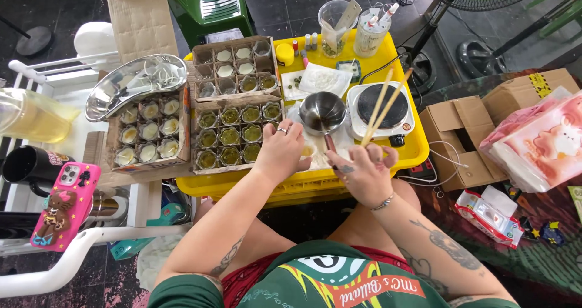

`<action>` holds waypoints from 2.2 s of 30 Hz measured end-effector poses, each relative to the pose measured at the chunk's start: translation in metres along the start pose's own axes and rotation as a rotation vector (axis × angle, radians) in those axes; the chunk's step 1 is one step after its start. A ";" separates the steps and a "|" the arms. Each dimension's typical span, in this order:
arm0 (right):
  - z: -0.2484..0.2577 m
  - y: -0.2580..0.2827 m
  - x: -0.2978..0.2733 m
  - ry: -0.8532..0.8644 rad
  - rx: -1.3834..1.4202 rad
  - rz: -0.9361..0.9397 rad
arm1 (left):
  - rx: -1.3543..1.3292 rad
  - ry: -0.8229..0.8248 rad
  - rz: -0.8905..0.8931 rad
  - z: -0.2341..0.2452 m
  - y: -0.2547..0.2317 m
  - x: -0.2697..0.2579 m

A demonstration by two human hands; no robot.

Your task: Melting wax pellets and preparing containers to pour candles.

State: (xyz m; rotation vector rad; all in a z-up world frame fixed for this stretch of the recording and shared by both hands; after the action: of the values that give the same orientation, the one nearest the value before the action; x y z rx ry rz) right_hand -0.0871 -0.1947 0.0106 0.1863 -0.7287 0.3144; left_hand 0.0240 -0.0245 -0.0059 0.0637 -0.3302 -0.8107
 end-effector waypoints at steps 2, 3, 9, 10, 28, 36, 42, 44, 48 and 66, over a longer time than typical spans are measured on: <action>0.001 -0.004 -0.002 -0.011 -0.015 0.003 | -0.009 -0.011 -0.005 0.000 0.000 -0.001; 0.002 -0.005 -0.003 -0.026 -0.030 0.006 | -0.015 -0.024 -0.011 0.000 0.000 -0.001; 0.000 -0.006 -0.011 -0.004 0.000 -0.010 | -0.033 -0.165 0.014 0.002 0.002 -0.008; 0.000 -0.006 -0.011 -0.002 0.003 -0.008 | -0.033 -0.163 0.018 0.003 0.003 -0.010; -0.005 -0.014 -0.022 0.049 0.044 -0.081 | -0.315 0.356 0.610 -0.005 0.050 0.058; -0.005 -0.014 -0.021 0.033 0.023 -0.100 | -0.224 0.306 0.525 -0.009 0.042 0.064; -0.005 -0.016 -0.021 0.046 0.031 -0.111 | -0.212 0.333 0.530 -0.017 0.041 0.062; -0.005 -0.016 -0.020 0.045 0.044 -0.112 | -0.217 0.325 0.523 -0.017 0.043 0.062; -0.002 -0.014 -0.018 0.024 0.064 -0.104 | -0.240 0.315 0.507 -0.018 0.041 0.063; -0.002 -0.011 -0.018 0.023 0.033 -0.121 | -0.457 0.129 0.491 0.018 0.036 0.015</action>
State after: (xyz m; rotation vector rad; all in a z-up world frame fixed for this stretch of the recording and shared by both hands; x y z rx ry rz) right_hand -0.0951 -0.2086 -0.0035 0.2568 -0.6871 0.2134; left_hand 0.0532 -0.0092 0.0212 -0.3799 -0.0261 -0.3755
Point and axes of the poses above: each hand's wrist, its own x-axis towards the middle knuckle, its own z-axis out of the back of the hand, y = z × x, the point moved 4 cm from there along x, towards the middle knuckle, and after that the axes turned 9 degrees about x, right-handed, at the moved point
